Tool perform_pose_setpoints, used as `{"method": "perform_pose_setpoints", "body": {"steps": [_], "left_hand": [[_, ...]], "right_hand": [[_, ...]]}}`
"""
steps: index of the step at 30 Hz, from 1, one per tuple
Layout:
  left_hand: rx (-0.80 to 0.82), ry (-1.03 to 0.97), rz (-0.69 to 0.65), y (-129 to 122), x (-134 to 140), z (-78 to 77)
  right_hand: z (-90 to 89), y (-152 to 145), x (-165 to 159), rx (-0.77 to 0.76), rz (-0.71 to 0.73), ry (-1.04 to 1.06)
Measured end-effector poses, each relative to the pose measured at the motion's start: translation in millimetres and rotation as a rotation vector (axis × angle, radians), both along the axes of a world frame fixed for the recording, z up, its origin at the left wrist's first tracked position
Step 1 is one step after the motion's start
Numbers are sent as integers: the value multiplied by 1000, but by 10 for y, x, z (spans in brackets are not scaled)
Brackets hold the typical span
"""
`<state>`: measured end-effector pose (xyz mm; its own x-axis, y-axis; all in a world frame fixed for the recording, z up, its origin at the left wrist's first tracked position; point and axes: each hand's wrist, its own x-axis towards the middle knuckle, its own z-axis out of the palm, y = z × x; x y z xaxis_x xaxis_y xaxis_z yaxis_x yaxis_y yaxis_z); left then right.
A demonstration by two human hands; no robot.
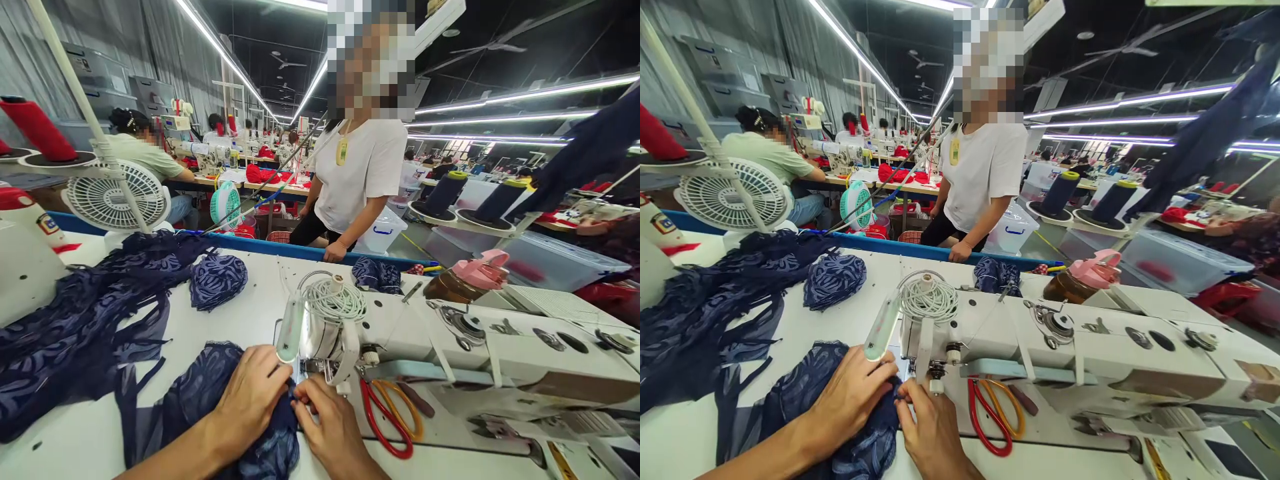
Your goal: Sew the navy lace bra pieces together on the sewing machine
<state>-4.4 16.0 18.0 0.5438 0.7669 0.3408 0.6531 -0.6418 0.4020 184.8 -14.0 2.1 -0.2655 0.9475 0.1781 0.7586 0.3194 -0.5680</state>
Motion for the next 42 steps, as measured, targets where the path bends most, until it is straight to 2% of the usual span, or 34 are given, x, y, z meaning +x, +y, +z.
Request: {"method": "perform_pose_setpoints", "body": {"steps": [3,6,8,11,15,22,28,35,42], "left_hand": [[247,42,-165,-97,-65,-137],[406,36,-149,-182,-102,-244],[450,21,-124,-212,-105,-259],[451,-3,-116,-218,-98,-219],[465,-8,-120,-204,-97,-166],[426,5,-100,-207,-91,-150],[414,32,-111,-194,-93,-99],[370,48,-124,-190,-95,-171],[353,76,-125,-201,-111,-222]], "right_hand": [[-46,-28,33,35,27,-26],[-53,-32,77,-13,31,0],[-19,-11,98,-87,8,38],[58,42,105,-152,-25,66],[76,102,105,-121,-64,82],[-128,137,207,-87,-59,135],[-265,139,249,25,-39,148],[-271,121,235,-77,-121,136],[-200,118,202,-59,-100,97]]}}
